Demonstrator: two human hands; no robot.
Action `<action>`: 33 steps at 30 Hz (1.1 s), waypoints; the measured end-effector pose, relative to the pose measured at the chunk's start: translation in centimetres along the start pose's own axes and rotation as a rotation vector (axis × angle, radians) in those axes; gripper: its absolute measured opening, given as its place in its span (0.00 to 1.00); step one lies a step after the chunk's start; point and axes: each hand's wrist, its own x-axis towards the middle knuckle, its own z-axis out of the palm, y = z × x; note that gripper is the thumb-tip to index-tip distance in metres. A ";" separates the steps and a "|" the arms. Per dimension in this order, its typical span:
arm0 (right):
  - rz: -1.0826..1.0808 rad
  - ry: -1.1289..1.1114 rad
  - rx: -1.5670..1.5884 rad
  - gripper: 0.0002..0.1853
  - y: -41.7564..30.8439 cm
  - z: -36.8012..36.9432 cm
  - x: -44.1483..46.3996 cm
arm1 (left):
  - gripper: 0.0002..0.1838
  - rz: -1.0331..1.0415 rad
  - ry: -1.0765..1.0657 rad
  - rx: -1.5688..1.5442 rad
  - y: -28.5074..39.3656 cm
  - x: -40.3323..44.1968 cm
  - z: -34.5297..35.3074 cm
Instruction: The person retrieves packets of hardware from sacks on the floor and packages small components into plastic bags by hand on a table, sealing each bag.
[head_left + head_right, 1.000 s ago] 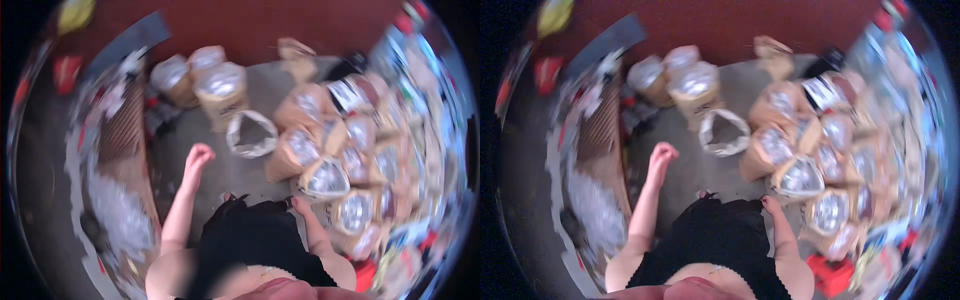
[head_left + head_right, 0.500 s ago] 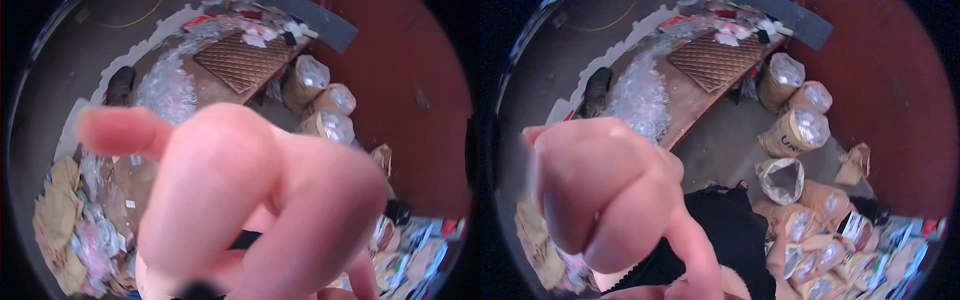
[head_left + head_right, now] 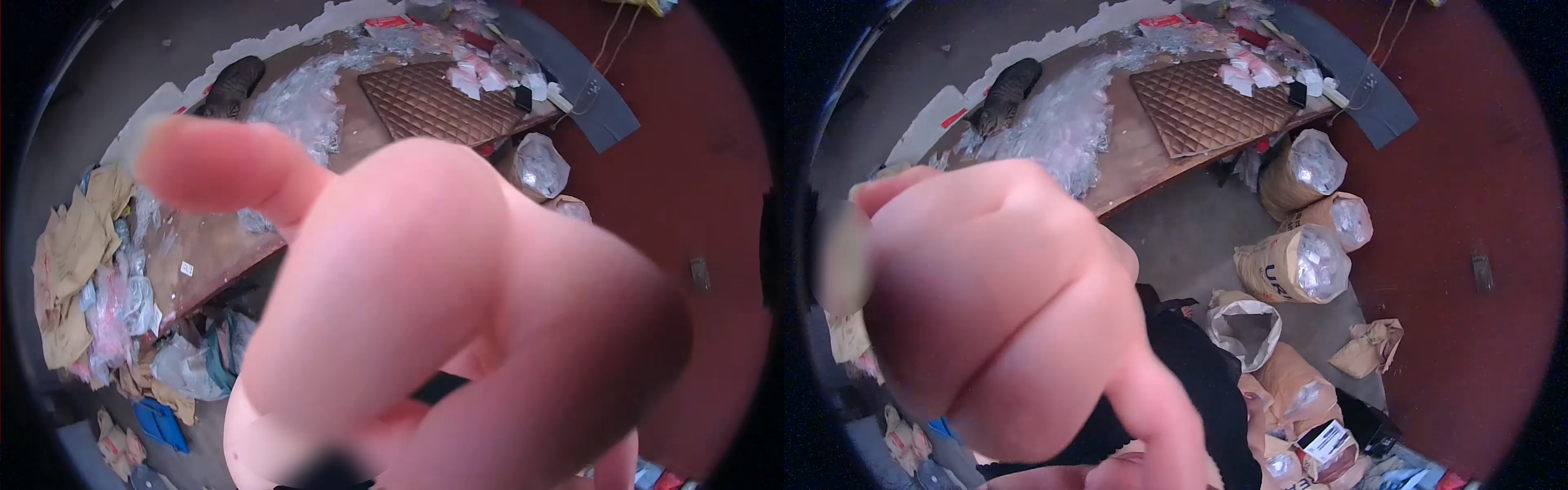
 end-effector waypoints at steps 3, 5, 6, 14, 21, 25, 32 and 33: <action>0.030 -0.012 0.069 0.18 -2.4 -2.7 1.4 | 0.07 0.012 -0.003 0.028 -1.6 0.4 -1.1; 0.049 -0.008 0.148 0.18 -4.4 -3.9 3.3 | 0.07 0.017 -0.016 0.048 -2.2 0.9 -1.9; 0.057 -0.007 0.186 0.18 -5.4 -4.5 4.3 | 0.07 0.021 -0.024 0.060 -2.3 1.1 -2.2; 0.092 0.032 0.259 0.16 -12.0 -9.9 11.6 | 0.06 0.062 -0.098 0.103 -0.7 3.3 -7.6; -0.053 0.045 -0.363 0.14 -25.2 -14.7 17.5 | 0.07 0.122 -0.203 0.108 4.1 7.2 -15.7; -0.106 0.027 -0.359 0.13 -30.0 -14.0 23.6 | 0.07 0.127 -0.251 0.114 6.7 10.7 -19.9; -0.231 -0.022 -0.324 0.13 -35.8 -13.4 29.0 | 0.07 0.134 -0.273 0.134 9.2 14.2 -26.2; -0.330 -0.010 -0.288 0.13 -38.2 -13.9 29.5 | 0.08 0.141 -0.280 0.144 9.3 14.5 -27.0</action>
